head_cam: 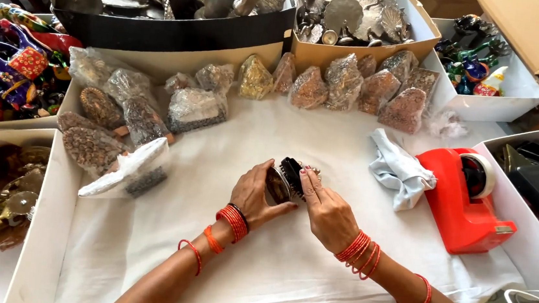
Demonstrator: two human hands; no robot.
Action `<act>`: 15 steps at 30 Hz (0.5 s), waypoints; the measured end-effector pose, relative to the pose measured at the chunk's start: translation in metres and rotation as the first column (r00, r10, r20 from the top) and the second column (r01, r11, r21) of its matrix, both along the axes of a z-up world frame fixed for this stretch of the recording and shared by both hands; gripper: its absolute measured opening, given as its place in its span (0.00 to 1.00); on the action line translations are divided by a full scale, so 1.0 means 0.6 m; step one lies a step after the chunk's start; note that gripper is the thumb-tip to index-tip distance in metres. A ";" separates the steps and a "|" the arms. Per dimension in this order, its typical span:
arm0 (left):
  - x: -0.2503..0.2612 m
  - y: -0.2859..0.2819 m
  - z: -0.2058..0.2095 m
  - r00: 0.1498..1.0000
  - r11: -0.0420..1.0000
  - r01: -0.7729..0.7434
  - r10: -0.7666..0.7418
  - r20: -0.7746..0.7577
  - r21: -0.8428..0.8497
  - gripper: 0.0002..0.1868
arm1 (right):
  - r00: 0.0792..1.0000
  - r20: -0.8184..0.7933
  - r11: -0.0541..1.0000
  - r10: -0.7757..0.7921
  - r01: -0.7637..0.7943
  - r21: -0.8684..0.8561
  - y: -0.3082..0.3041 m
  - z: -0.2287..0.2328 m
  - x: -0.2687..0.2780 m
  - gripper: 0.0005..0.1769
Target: The person packs a white powder into small sachets by hand and then cleans a small brass figurine using a black brush.
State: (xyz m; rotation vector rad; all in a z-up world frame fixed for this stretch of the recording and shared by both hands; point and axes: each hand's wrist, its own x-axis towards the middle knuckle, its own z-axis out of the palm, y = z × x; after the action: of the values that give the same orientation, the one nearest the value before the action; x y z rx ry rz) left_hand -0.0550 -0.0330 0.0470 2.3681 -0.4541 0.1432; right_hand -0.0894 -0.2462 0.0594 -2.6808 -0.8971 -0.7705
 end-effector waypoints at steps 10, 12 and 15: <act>0.048 0.021 -0.033 0.993 0.942 0.110 -0.115 0.001 -0.317 0.65 | 0.985 -0.170 0.999 -0.008 0.001 -0.041 0.032 0.040 0.012 0.33; 0.055 0.027 -0.031 0.982 0.950 0.169 -0.185 -0.038 -0.263 0.70 | 0.977 -0.210 0.997 -0.042 0.029 -0.067 0.049 0.048 0.039 0.33; 0.054 0.024 -0.039 0.978 0.940 0.118 -0.165 -0.126 -0.322 0.71 | 0.968 -0.231 0.986 -0.096 0.061 -0.152 0.064 0.027 0.098 0.34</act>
State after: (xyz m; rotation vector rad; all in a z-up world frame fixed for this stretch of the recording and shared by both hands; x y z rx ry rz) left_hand -0.0225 -0.0188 0.0239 2.0102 -0.4887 -0.0304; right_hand -0.0307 -0.2078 0.0756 -2.8708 -0.8188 -0.3980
